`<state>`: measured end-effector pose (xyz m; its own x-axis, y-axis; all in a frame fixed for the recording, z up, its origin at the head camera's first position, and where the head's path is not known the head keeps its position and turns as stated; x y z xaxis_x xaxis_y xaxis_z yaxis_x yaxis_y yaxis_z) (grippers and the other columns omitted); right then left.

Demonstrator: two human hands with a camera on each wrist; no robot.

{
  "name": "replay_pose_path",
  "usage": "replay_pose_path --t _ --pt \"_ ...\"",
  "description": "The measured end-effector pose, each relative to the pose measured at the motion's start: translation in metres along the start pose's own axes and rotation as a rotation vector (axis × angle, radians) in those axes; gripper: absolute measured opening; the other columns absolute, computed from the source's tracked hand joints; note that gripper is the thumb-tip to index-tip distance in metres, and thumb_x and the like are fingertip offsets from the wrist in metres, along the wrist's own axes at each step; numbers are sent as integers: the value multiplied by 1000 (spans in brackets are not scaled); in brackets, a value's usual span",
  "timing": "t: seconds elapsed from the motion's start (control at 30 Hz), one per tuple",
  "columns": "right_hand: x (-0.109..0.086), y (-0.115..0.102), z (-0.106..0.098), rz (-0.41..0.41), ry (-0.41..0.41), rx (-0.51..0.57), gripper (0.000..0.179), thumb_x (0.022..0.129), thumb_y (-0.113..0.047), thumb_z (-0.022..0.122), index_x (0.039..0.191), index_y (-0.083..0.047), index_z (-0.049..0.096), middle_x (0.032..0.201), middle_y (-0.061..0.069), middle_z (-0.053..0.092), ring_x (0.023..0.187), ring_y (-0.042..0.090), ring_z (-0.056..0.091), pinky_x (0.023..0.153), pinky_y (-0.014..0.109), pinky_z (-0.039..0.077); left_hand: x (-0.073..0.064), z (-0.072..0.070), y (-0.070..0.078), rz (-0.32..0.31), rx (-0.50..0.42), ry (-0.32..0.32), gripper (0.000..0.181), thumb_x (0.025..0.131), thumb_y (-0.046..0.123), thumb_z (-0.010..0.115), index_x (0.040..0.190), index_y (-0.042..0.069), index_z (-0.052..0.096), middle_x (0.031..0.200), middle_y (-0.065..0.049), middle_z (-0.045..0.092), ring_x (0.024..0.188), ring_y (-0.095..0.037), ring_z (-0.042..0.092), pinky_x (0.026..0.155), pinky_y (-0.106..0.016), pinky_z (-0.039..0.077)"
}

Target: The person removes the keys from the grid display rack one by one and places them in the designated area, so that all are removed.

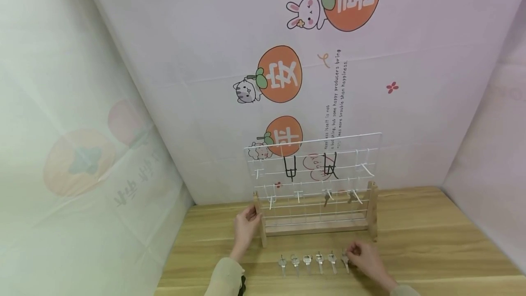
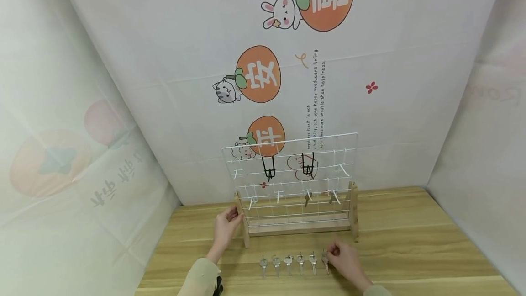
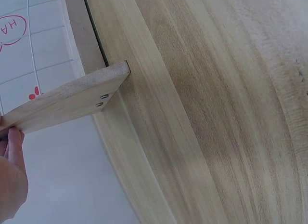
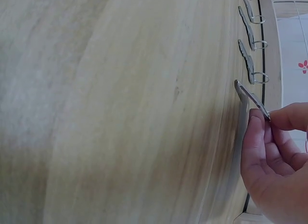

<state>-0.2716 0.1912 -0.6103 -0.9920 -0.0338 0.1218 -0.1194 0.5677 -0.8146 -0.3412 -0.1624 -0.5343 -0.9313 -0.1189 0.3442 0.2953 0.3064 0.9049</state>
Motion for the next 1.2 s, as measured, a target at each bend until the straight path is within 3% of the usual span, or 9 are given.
replay_pose_path --t 0.13,0.2,0.33,0.63,1.07,1.2 --pt "0 1 -1 -22 -15 -6 4 82 0 68 83 -2 64 73 3 64 53 -3 49 45 12 48 1 0 1 2 -15 -3 31 88 -4 69 116 -14 63 115 -35 67 106 -45 69 89 -40 63" --pt "0 2 -1 -7 -21 -9 5 82 0 68 83 -3 64 73 3 64 54 -2 50 45 12 48 3 0 -7 12 -26 2 31 87 -2 71 116 -12 65 114 -33 68 106 -42 70 87 -36 64" --pt "0 3 -1 23 -29 -14 5 82 -1 69 84 -3 64 73 4 65 55 -1 51 46 13 48 3 0 -8 20 -18 -2 31 88 -2 70 116 -13 64 114 -34 67 106 -44 70 87 -36 64" --pt "3 3 -2 -5 -28 -53 4 84 -3 69 84 -4 65 74 2 64 59 -2 50 50 14 47 4 0 -8 5 5 -19 34 88 -2 70 117 -17 62 114 -36 66 106 -45 69 86 -30 64" --pt "5 1 0 -35 20 -140 10 77 -2 73 81 -7 66 76 -3 66 67 -3 53 59 14 49 4 2 -6 -43 12 -22 33 89 -9 64 119 -23 56 117 -42 62 109 -52 65 92 -46 61" --pt "6 3 0 -43 27 -146 12 76 -1 73 80 -9 66 76 -3 67 68 -2 54 60 14 50 4 2 -9 -50 0 -23 34 90 -6 66 120 -20 58 118 -39 63 110 -48 66 92 -42 62"
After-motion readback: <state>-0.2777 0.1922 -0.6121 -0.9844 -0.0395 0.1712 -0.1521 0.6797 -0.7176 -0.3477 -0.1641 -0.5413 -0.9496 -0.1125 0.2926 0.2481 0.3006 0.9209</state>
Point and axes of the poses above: each hand's wrist, its own x-axis towards the middle knuckle, its own z-axis out of the palm, y = z × x, the point moved 3 cm from there along x, towards the middle knuckle
